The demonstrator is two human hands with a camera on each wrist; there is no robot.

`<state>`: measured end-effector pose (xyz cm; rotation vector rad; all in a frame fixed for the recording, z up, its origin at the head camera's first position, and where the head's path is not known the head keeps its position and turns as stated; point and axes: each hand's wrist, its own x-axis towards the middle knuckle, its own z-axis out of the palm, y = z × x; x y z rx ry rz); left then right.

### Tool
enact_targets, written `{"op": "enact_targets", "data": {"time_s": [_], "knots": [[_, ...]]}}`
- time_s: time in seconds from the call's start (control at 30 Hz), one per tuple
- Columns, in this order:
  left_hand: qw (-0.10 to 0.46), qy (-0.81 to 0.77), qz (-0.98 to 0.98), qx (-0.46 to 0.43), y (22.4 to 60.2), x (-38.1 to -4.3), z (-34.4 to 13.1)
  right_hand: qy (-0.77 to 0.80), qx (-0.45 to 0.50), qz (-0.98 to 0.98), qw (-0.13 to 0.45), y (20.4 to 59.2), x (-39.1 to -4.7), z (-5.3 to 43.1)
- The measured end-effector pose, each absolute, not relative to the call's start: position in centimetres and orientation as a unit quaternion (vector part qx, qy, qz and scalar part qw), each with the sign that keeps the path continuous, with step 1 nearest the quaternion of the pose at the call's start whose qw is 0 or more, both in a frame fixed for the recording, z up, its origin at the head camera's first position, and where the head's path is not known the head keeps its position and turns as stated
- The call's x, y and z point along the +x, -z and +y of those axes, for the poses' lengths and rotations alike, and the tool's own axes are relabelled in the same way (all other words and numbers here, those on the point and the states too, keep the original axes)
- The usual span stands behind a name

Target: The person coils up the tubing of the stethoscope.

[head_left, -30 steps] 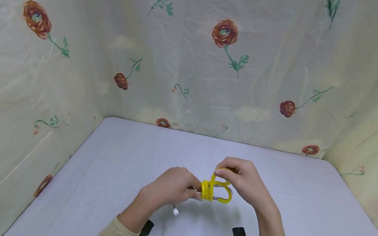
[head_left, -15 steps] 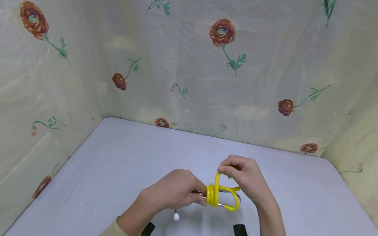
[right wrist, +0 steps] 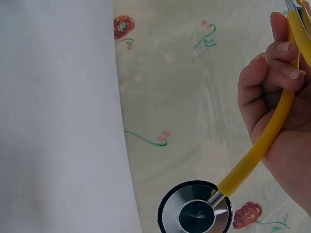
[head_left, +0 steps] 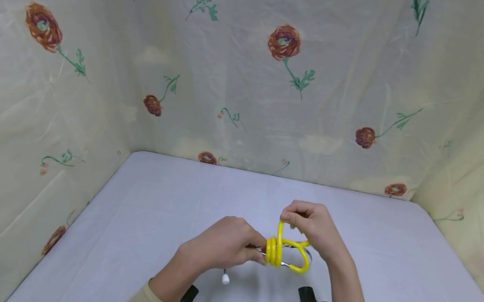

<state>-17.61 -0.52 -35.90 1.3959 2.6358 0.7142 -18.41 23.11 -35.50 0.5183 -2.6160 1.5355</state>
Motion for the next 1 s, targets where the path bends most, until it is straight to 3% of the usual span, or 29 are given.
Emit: {"op": "enact_targets", "data": {"time_s": [0.7, 1.0], "knots": [[-0.057, -0.253, 0.838, 0.480, 35.5, -17.3, -1.0, -0.555, 0.165, -0.813, -0.051, 36.3, -18.6, 23.5], [-0.081, -0.259, 0.859, 0.434, 35.0, -17.4, -1.4, -0.553, 0.137, -0.821, -0.036, 35.8, -18.7, 22.8]]}}
